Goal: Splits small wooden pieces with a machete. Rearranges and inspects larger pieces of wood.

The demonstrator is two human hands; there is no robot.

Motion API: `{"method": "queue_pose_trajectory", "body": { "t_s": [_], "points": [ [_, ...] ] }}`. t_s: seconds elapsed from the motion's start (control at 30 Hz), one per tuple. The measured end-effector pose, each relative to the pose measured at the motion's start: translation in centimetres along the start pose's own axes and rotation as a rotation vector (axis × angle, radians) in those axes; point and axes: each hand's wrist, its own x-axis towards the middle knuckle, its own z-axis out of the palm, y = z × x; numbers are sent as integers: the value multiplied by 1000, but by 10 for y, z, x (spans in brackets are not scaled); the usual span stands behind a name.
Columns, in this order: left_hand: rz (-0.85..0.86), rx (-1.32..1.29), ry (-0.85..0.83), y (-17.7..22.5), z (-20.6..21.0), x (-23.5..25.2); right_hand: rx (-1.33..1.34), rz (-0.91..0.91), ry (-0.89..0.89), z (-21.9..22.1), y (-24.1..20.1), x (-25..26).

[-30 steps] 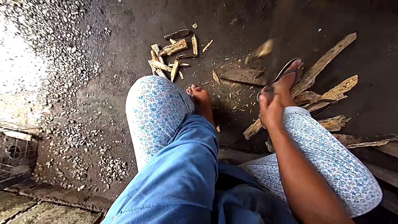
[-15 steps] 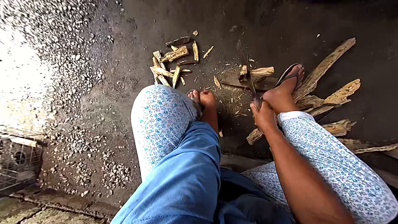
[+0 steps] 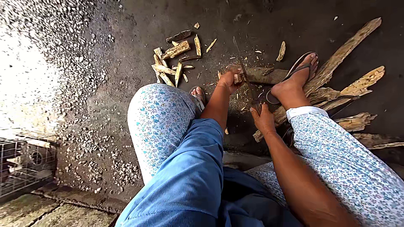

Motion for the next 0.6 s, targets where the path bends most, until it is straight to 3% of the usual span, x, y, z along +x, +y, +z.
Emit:
{"method": "queue_pose_trajectory", "body": {
  "t_s": [0.17, 0.27, 0.33, 0.43, 0.6],
  "points": [
    [25, -38, 28, -16, -17, -3, 558, -52, -11, -2, 5, -8],
    [56, -46, 11, -22, -21, 0, 489, -175, 151, -14, -5, -8],
    [125, -41, -108, -24, -21, 1, 440, -214, 233, -19, -7, -6],
    [253, 14, -241, -21, -18, 4, 426, -171, 328, -15, 0, 4],
    [280, 42, -176, -14, -27, 5, 217, 21, 314, -7, -3, 13]
  ]
}}
